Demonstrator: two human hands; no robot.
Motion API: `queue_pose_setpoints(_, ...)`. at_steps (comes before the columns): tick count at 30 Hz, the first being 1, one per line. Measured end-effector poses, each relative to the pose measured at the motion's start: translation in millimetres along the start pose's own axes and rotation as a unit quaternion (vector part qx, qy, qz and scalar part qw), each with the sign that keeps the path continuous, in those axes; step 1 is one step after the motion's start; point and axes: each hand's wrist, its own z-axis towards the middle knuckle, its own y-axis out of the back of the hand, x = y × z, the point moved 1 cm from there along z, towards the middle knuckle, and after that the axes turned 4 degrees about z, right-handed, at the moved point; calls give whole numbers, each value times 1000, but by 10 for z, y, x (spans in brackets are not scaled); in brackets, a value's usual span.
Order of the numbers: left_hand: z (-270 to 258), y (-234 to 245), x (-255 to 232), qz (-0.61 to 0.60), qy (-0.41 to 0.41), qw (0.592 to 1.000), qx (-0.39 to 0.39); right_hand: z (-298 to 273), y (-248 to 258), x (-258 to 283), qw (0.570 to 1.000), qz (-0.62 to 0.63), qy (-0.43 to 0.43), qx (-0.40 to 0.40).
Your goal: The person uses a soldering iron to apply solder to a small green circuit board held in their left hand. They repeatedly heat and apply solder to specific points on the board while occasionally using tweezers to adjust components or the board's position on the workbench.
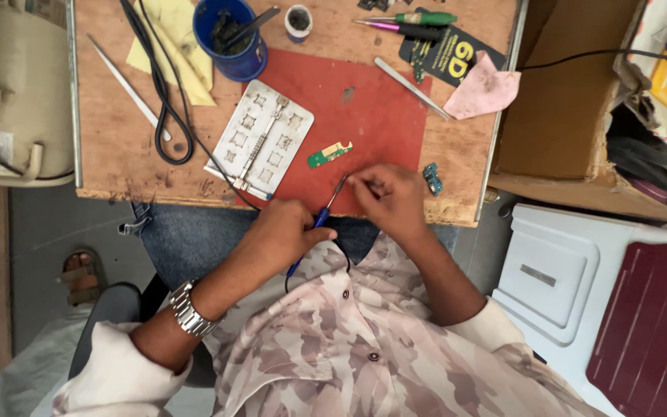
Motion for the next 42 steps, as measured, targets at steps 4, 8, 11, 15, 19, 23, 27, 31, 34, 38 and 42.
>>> queue_pose_setpoints(4,13,-17,20,18,31,999,23,14,22,-1,999,-10,-29,-26)
queue_pose_setpoints(8,-16,-53,25,21,27,999,2,-24,-14,47,1000,5,-2,16)
queue_pose_setpoints(11,-3,-56,-21,30,-7,999,-29,11,19,66,1000,-7,-9,-4)
queue_pose_setpoints(15,-40,-50,5,26,5,1000,-7,16,4,76,1000,9,-8,13)
queue_pose_setpoints(19,30,-72,47,-135,63,983,110,6,28,28,999,27,-27,14)
queue_pose_setpoints(23,48,-25,49,-151,70,980,110,8,23,9,999,30,-35,4)
queue_pose_setpoints(27,41,17,18,-89,62,990,90,3,25,11,999,7,-20,-46)
queue_pose_setpoints(31,14,32,-7,-82,49,993,63,10,61,8,999,41,11,21)
queue_pose_setpoints(34,-17,47,-23,-75,17,997,26,-9,29,17,1000,-10,17,-1)
queue_pose_setpoints(38,-12,54,-36,-54,23,998,29,-22,49,-24,999,4,3,-34)
queue_pose_setpoints(42,-10,47,-22,-47,3,999,8,-1,85,-86,999,32,-3,19)
